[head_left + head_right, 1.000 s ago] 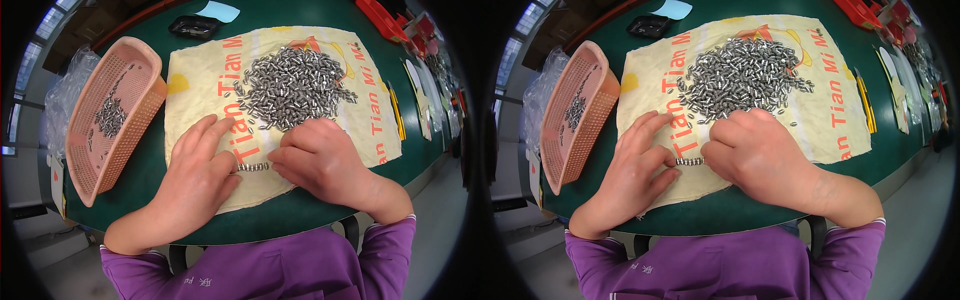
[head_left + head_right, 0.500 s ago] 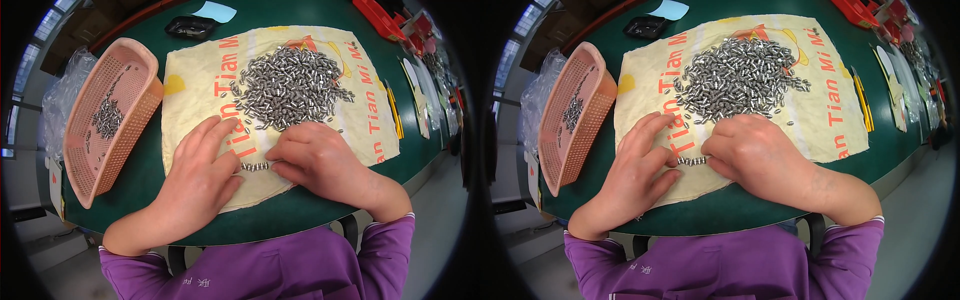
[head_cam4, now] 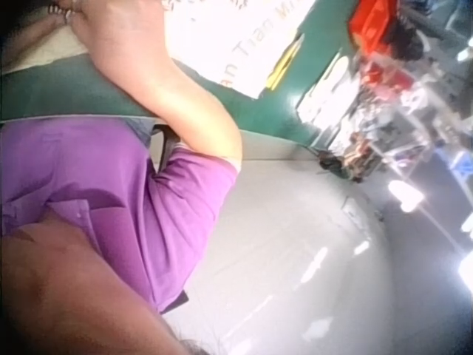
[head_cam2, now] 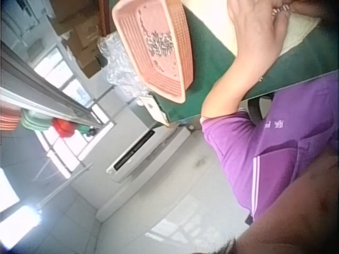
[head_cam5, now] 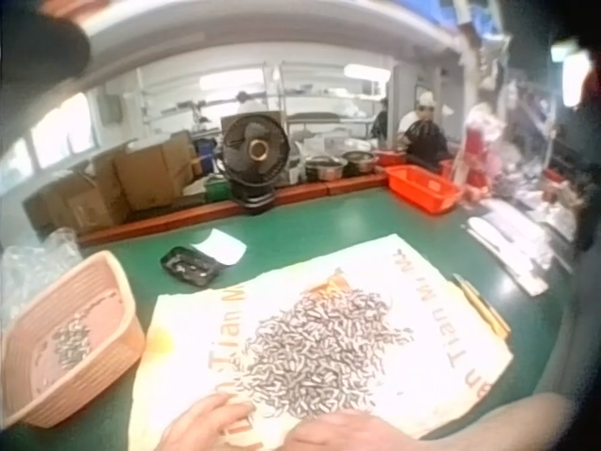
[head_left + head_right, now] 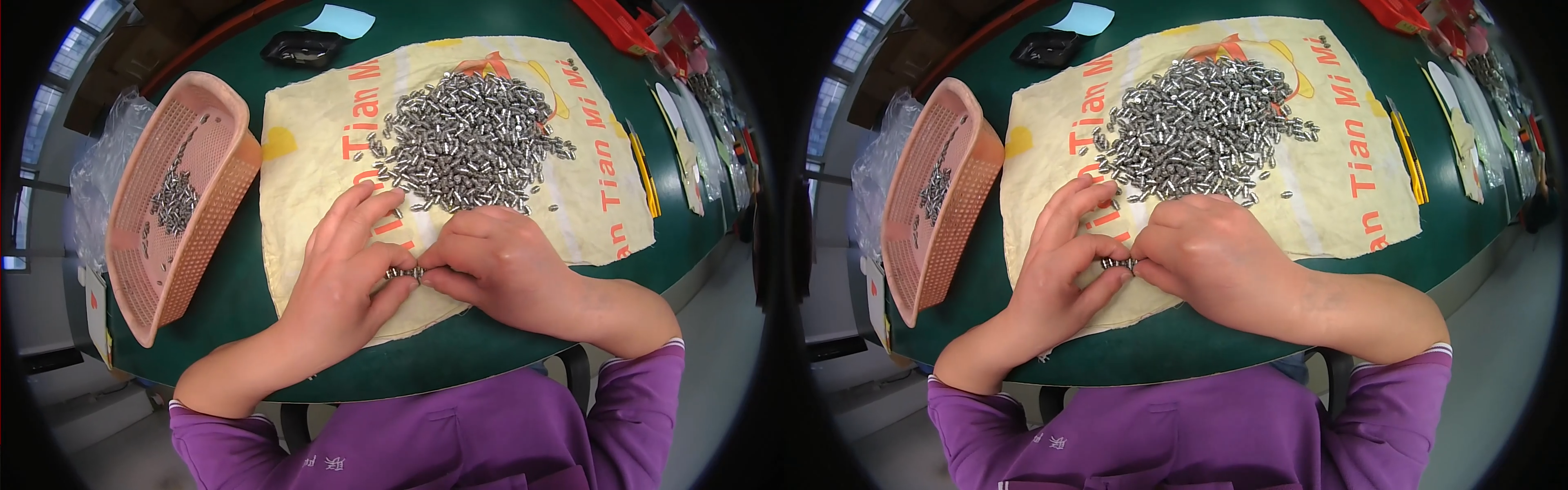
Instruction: Sorting and inspecting small metal rivets or pins on a workbench and placing them into a pink basket.
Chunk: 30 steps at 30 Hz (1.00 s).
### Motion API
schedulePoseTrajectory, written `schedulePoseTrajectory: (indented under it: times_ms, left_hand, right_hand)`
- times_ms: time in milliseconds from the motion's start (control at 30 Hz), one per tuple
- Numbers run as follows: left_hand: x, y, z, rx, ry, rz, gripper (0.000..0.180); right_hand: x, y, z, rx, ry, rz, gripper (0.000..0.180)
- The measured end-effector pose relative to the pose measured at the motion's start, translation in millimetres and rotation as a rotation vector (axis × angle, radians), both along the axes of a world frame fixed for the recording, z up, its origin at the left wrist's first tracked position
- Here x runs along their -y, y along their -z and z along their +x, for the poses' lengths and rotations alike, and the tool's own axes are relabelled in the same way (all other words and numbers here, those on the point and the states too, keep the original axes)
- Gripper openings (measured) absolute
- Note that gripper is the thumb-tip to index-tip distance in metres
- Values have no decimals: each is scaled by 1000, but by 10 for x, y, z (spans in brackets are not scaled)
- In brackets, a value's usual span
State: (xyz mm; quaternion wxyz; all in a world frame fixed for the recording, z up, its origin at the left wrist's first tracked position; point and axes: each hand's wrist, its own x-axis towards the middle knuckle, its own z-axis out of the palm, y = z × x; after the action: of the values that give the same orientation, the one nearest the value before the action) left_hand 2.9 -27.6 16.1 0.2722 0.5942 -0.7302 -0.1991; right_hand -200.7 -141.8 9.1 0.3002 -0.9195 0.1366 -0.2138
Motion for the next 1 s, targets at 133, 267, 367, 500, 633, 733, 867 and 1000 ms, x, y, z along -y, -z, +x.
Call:
schedulePoseTrajectory:
  times_ms: [133,267,367,500,633,733,867,1000]
  left_hand:
    - [1,17,-1,-65,-23,17,29]
    - [-1,10,3,-87,-19,43,29]
    - [-1,6,3,-96,-23,61,28]
    - [-5,6,10,-106,-17,66,28]
    - [11,5,12,-92,-18,28,25]
    - [12,0,18,-84,-11,33,26]
    - [11,-8,29,-83,-9,39,27]
    - [20,-32,43,-83,7,47,29]
  right_hand:
    - [-23,18,21,9,4,4,14]
    - [-51,-6,22,-22,5,-7,15]
    - [-60,-19,15,-59,-6,6,17]
    - [-55,-16,6,-53,-13,9,20]
    - [-49,-29,3,-64,-21,21,21]
    - [-44,-28,-3,-61,-27,41,21]
    - [-34,-51,-10,-79,-32,53,21]
    - [-26,-45,-18,-81,-23,42,21]
